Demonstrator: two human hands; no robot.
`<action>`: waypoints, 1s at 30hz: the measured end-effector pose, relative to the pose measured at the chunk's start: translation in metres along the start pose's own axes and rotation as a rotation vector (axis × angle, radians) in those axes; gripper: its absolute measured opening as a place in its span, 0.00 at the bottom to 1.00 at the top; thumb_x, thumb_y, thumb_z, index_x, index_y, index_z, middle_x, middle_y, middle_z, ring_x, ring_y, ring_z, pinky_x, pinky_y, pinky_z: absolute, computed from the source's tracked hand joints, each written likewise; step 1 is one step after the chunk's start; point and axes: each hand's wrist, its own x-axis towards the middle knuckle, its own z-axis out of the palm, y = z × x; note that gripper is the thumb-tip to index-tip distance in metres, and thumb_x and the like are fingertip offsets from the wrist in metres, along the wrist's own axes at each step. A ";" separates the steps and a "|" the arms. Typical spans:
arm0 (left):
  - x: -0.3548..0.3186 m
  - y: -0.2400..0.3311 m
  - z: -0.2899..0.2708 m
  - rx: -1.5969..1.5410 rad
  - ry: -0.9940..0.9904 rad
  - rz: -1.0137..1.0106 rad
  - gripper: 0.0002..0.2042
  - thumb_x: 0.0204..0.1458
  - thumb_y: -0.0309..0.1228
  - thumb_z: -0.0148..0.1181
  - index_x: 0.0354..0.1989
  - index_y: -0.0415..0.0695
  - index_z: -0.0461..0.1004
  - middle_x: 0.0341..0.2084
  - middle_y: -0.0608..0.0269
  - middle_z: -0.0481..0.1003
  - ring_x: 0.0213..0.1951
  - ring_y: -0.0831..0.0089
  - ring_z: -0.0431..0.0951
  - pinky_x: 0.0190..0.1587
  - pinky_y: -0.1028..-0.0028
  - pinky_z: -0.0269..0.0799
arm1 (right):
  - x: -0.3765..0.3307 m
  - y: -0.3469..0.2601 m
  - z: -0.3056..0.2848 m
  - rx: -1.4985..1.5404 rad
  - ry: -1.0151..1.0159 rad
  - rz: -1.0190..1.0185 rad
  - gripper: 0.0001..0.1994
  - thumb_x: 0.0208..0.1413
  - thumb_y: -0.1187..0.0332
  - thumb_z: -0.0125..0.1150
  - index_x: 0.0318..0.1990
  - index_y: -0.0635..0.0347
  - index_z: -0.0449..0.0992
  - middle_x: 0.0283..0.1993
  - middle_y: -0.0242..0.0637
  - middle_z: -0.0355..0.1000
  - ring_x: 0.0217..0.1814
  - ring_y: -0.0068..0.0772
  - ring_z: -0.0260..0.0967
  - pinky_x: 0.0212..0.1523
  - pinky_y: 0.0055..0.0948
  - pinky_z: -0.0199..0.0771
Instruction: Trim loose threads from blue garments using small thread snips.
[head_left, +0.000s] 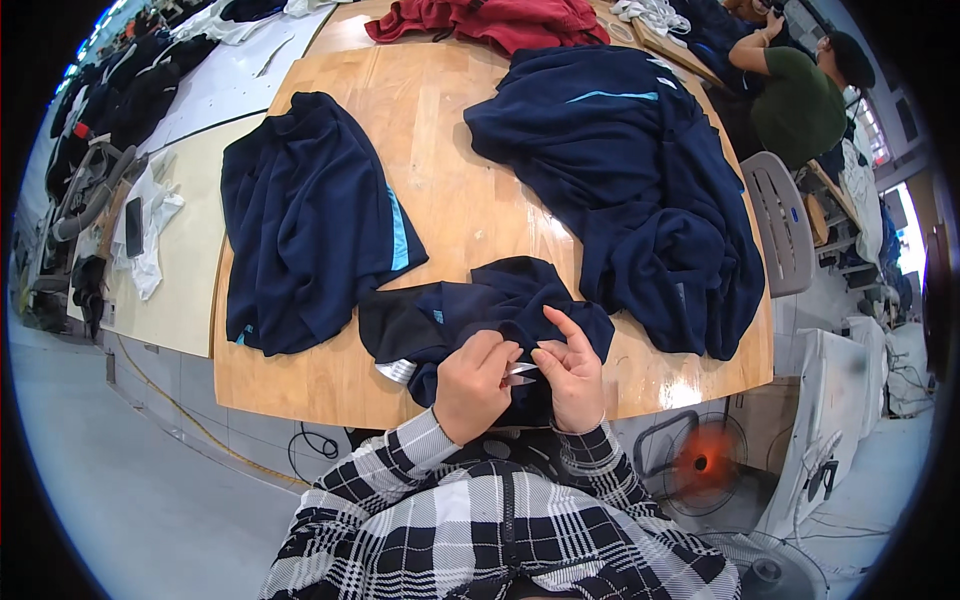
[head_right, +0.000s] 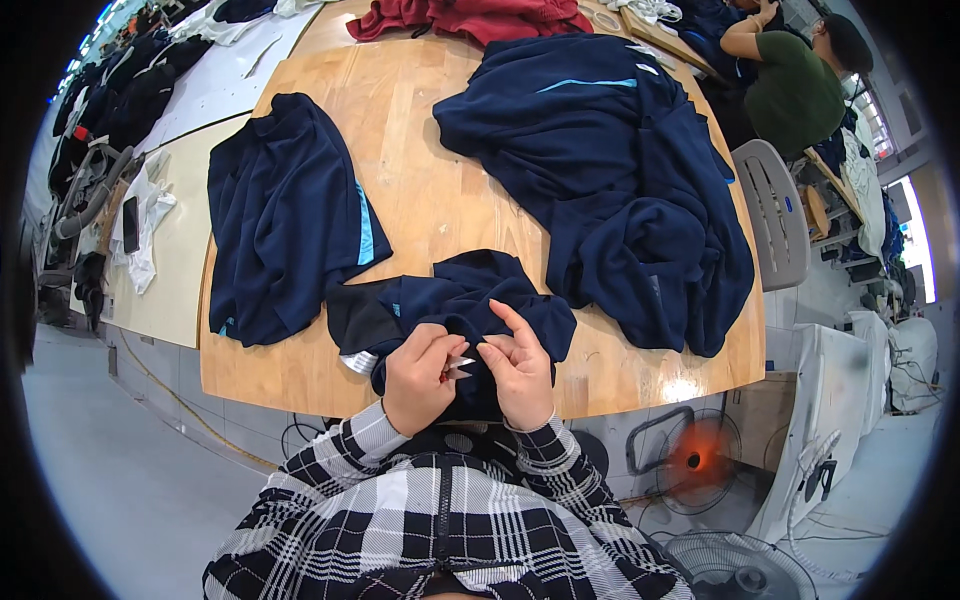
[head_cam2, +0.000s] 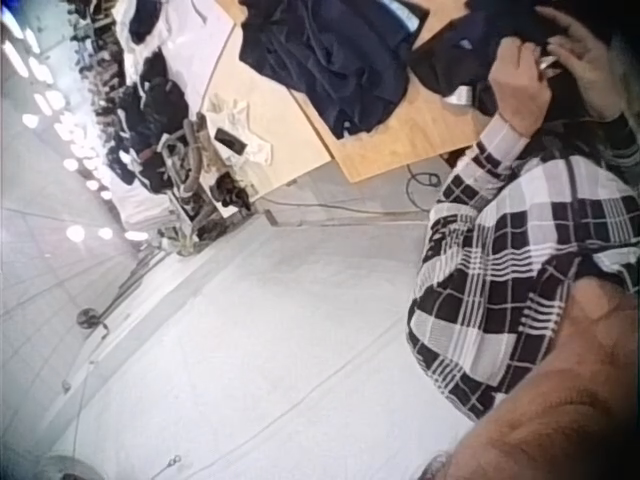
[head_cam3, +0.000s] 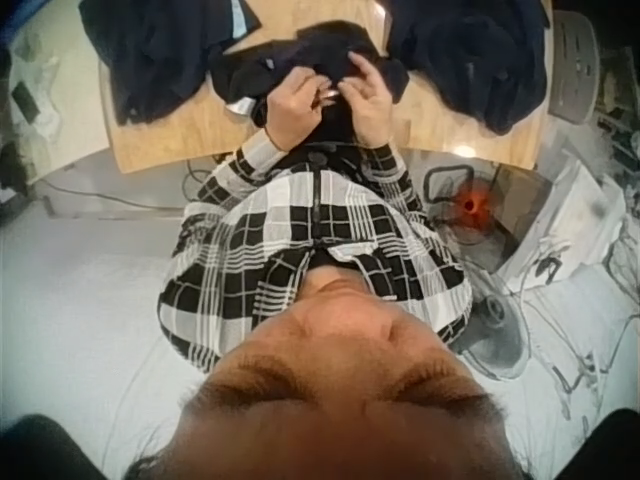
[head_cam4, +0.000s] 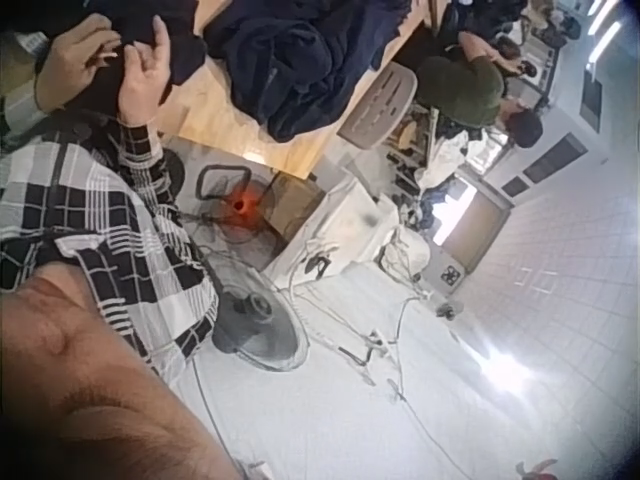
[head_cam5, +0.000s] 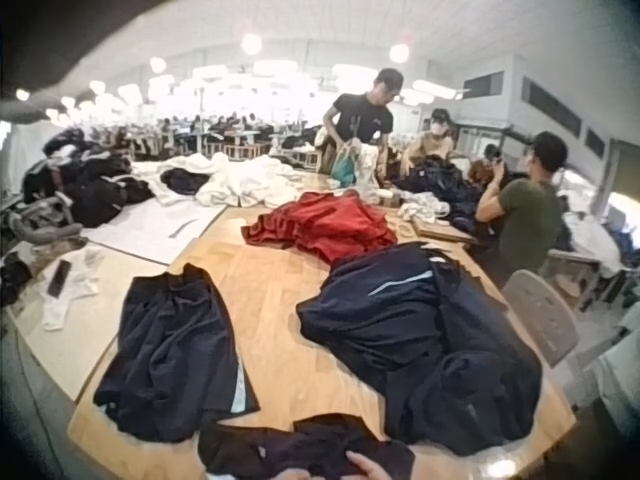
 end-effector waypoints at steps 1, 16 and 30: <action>0.001 -0.001 0.001 0.029 0.018 0.024 0.08 0.41 0.17 0.62 0.31 0.35 0.73 0.27 0.58 0.68 0.23 0.69 0.72 0.25 0.76 0.69 | 0.000 0.001 0.000 0.001 0.000 0.003 0.25 0.55 0.82 0.54 0.61 0.65 0.59 0.35 0.31 0.71 0.38 0.14 0.66 0.42 0.12 0.64; 0.014 -0.034 -0.031 -1.364 -0.325 -0.838 0.07 0.58 0.31 0.53 0.31 0.40 0.68 0.25 0.67 0.66 0.23 0.82 0.63 0.24 0.83 0.59 | 0.013 0.013 -0.024 0.059 -0.022 0.030 0.22 0.56 0.80 0.54 0.59 0.64 0.62 0.35 0.29 0.71 0.38 0.14 0.66 0.45 0.13 0.64; 0.016 -0.022 0.001 -0.821 -0.246 -0.726 0.05 0.56 0.29 0.56 0.31 0.41 0.72 0.22 0.72 0.68 0.20 0.84 0.63 0.23 0.84 0.59 | 0.010 0.015 -0.019 -0.071 -0.045 -0.027 0.18 0.58 0.77 0.52 0.56 0.64 0.66 0.37 0.30 0.73 0.40 0.16 0.67 0.45 0.13 0.64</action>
